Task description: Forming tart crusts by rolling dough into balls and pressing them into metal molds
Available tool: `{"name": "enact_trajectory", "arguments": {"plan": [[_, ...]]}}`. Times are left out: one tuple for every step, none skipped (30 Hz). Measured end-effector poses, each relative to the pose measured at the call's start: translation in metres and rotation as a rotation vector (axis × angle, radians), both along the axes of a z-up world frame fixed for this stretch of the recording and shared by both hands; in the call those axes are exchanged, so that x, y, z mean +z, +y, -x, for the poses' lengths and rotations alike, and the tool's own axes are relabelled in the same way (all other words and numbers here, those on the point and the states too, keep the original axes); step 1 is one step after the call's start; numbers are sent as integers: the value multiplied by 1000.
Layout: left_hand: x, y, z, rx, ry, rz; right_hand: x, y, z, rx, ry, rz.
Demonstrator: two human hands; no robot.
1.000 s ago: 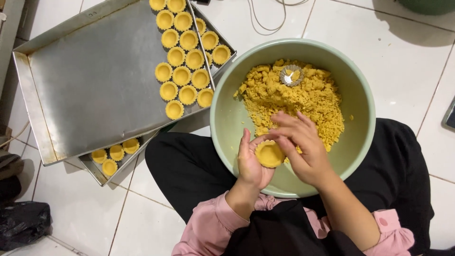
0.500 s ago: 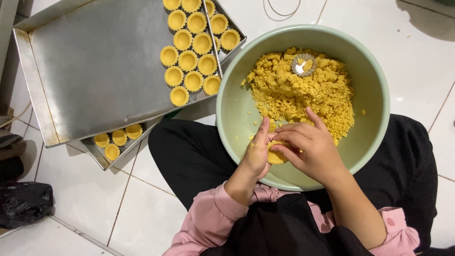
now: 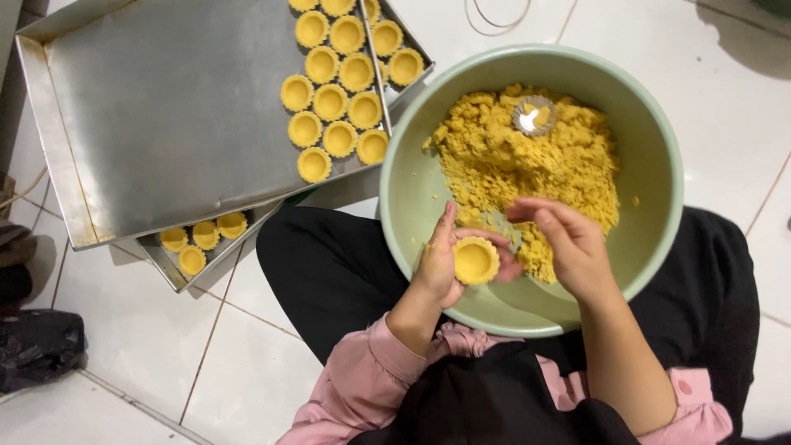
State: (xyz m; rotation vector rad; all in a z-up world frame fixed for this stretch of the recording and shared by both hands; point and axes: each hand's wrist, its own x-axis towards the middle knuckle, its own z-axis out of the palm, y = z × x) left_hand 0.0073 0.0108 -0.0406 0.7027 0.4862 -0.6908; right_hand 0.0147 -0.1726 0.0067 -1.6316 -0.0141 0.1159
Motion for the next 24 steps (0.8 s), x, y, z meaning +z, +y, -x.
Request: {"name": "enact_trajectory", "arguments": {"plan": [[2, 5, 3, 14, -4, 1, -9, -3, 2, 14, -4, 1], [4, 12, 4, -6, 33, 2, -18, -5, -1, -25, 53, -8], [5, 19, 5, -26, 71, 3, -27, -5, -4, -65, 110, -17], [15, 35, -7, 4, 62, 0, -33, -2, -2, -35, 102, -19], [25, 52, -20, 59, -2, -28, -41, 0, -2, -49, 148, -1], [35, 69, -32, 115, -59, -57, -48, 3, -2, -62, 198, 20], [51, 99, -52, 146, -61, -62, -47, 8, -5, -31, 196, 19], [66, 129, -70, 208, -290, -192, -47, 12, -6, -25, 325, 121], [81, 159, -87, 267, -516, -328, -47, 15, -9, -18, 452, 227], [74, 187, -112, 293, -516, -339, -48, 19, -8, 9, 446, 230], [67, 215, -136, 232, -621, -754, -51, 23, -8, 79, 397, 412], [60, 245, -159, 154, -697, -1172, -52, 26, -7, 147, 344, 594], [38, 264, -182, 174, -682, -1183, -75, 20, 0, 172, 336, 597], [16, 283, -204, 175, -652, -1336, -96, 13, 9, 238, 340, 697], [-8, 302, -226, 173, -617, -1488, -119, 4, 18, 304, 341, 797], [-25, 309, -242, 183, -602, -1493, -122, 10, 15, 320, 338, 800], [-43, 314, -258, 186, -598, -1541, -125, 14, 13, 324, 367, 802], [-62, 318, -273, 180, -596, -1585, -127, 19, 15, 322, 402, 803], [-56, 313, -280, 181, -584, -1586, -156, 10, 25, 332, 405, 805], [-51, 306, -286, 92, -591, -1564, -181, -1, 38, 286, 342, 768], [-44, 298, -291, 4, -599, -1539, -206, -14, 52, 239, 279, 731], [-42, 296, -293, 0, -592, -1532, -222, -28, 50, 242, 287, 736], [-39, 293, -294, -49, -588, -1511, -236, -44, 49, 431, 446, 708], [-35, 288, -294, -100, -587, -1485, -249, -61, 52, 614, 609, 671]]}}
